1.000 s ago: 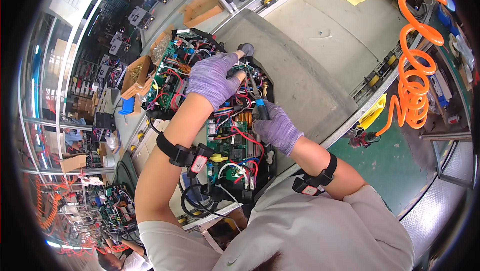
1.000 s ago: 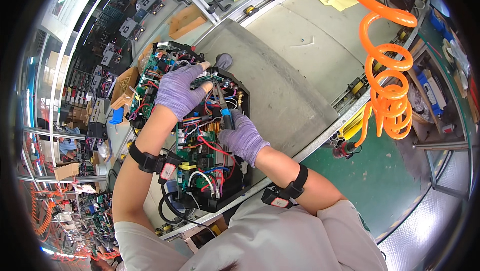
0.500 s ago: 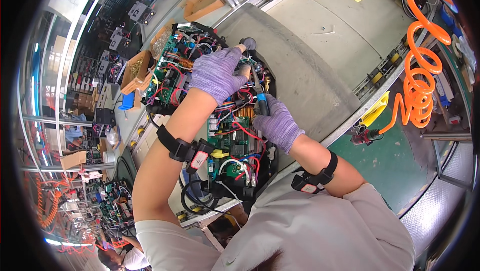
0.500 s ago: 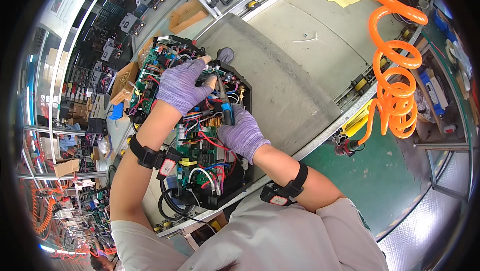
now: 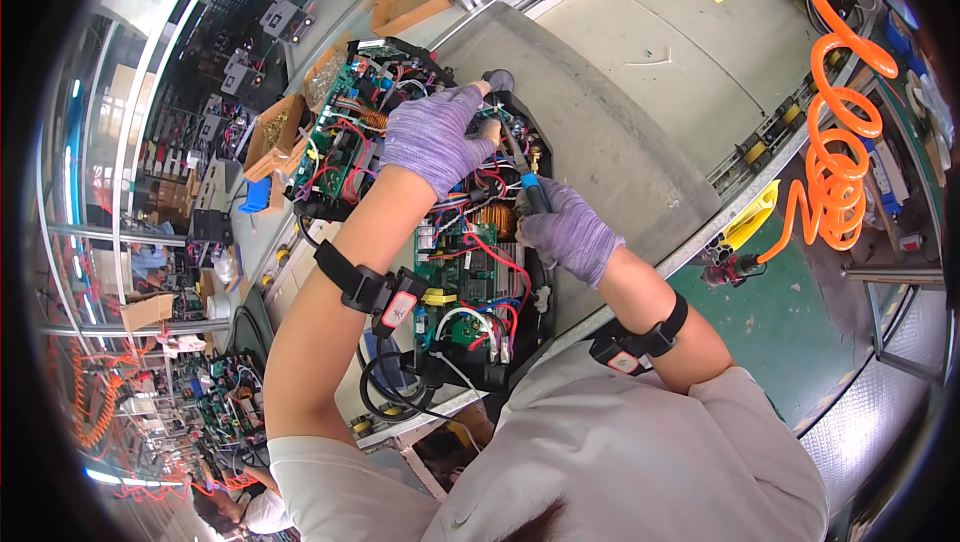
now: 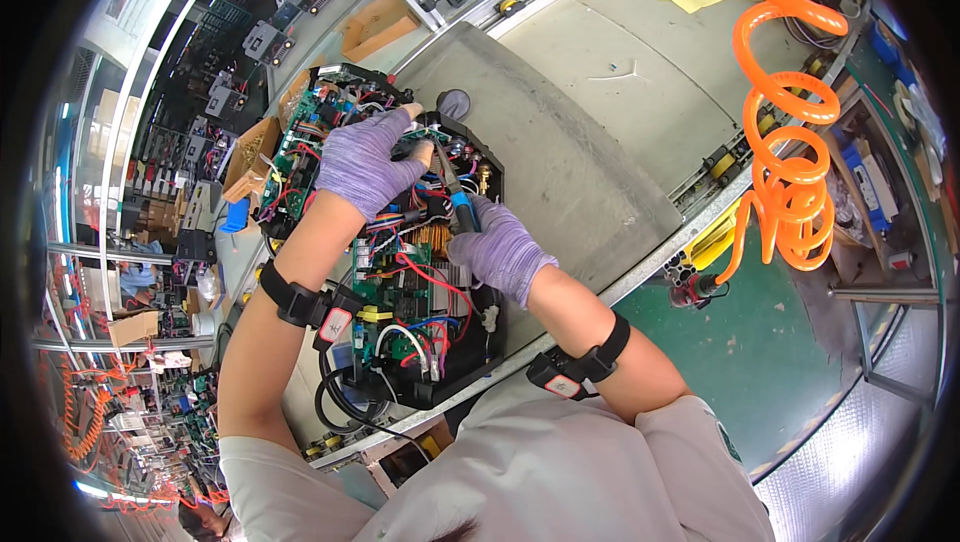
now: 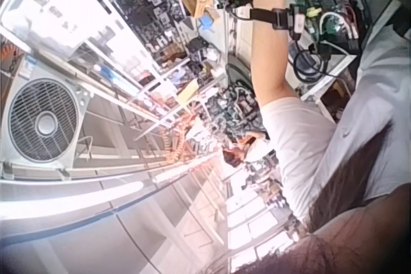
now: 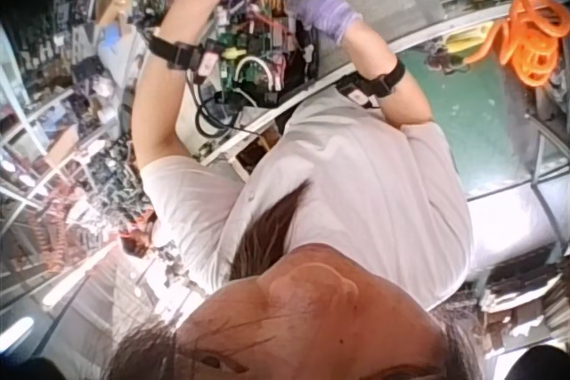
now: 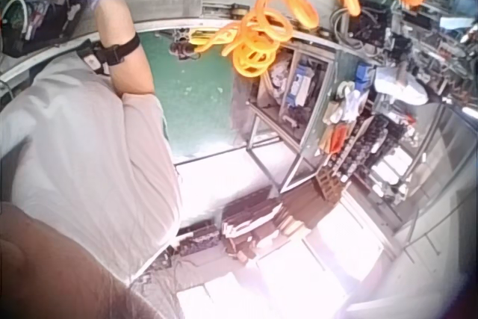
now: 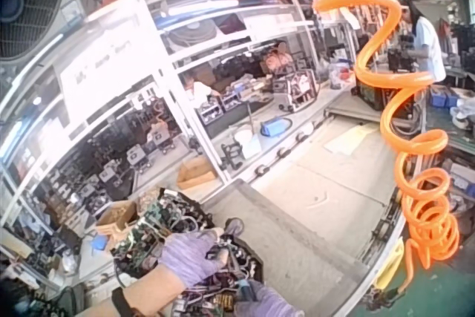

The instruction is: Wiring and assembling electronic components inside an inverter chassis on a conveyor belt.

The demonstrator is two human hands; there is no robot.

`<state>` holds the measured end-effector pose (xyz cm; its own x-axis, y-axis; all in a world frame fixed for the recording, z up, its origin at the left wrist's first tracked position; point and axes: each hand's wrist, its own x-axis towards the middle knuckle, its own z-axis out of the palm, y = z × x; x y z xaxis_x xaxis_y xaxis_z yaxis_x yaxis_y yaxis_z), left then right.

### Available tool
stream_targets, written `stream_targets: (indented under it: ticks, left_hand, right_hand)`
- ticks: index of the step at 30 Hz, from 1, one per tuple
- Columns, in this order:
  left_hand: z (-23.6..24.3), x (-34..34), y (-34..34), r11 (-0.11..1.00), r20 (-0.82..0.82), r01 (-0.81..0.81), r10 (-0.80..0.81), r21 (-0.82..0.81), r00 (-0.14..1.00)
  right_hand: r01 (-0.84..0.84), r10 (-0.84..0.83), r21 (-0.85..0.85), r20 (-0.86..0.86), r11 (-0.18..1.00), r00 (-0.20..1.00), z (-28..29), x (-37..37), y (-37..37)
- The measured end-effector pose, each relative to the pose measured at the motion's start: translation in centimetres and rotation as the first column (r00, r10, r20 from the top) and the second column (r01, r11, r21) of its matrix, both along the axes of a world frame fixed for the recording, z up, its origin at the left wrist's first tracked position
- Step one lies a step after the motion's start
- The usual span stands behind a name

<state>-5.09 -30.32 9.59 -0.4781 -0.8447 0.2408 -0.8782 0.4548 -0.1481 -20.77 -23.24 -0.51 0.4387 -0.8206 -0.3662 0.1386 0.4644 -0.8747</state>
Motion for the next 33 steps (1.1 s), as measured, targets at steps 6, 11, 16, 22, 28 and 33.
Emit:
stream_targets:
  ticks: [6, 11, 16, 22, 28, 33]
  left_hand:
    - [0.3, 0.4, -0.1, 0.999, -0.001, 0.043, -0.043, 0.019, 0.999]
    - [0.0, 0.6, -0.2, 0.999, -0.010, 0.041, -0.041, 0.032, 0.999]
    - [-0.4, 0.6, -0.4, 0.998, 0.052, 0.058, -0.057, -0.015, 0.997]
    - [0.3, -0.1, -0.2, 0.999, 0.014, -0.022, 0.021, 0.045, 1.000]
    - [0.5, 0.1, -0.4, 0.998, 0.003, -0.008, 0.008, 0.060, 1.000]
    - [0.4, 0.3, -0.2, 0.998, 0.018, -0.018, 0.017, 0.054, 1.000]
  right_hand:
    - [-0.053, 0.053, 0.005, -0.045, 0.999, 0.998, 0.9, -1.3, -0.5]
    - [-0.072, 0.058, -0.065, -0.197, 0.995, 0.979, 2.2, -1.0, -0.2]
    - [0.042, -0.082, -0.151, -0.271, 0.988, 0.959, 1.3, 0.7, 0.2]
    - [-0.007, 0.008, 0.024, -0.031, 1.000, 0.999, 1.4, -0.4, -0.3]
    - [-0.091, 0.092, 0.018, -0.054, 0.996, 0.994, 1.4, -1.6, -0.9]
    - [-0.038, 0.019, -0.082, -0.226, 0.996, 0.974, 2.4, -0.9, -0.3]
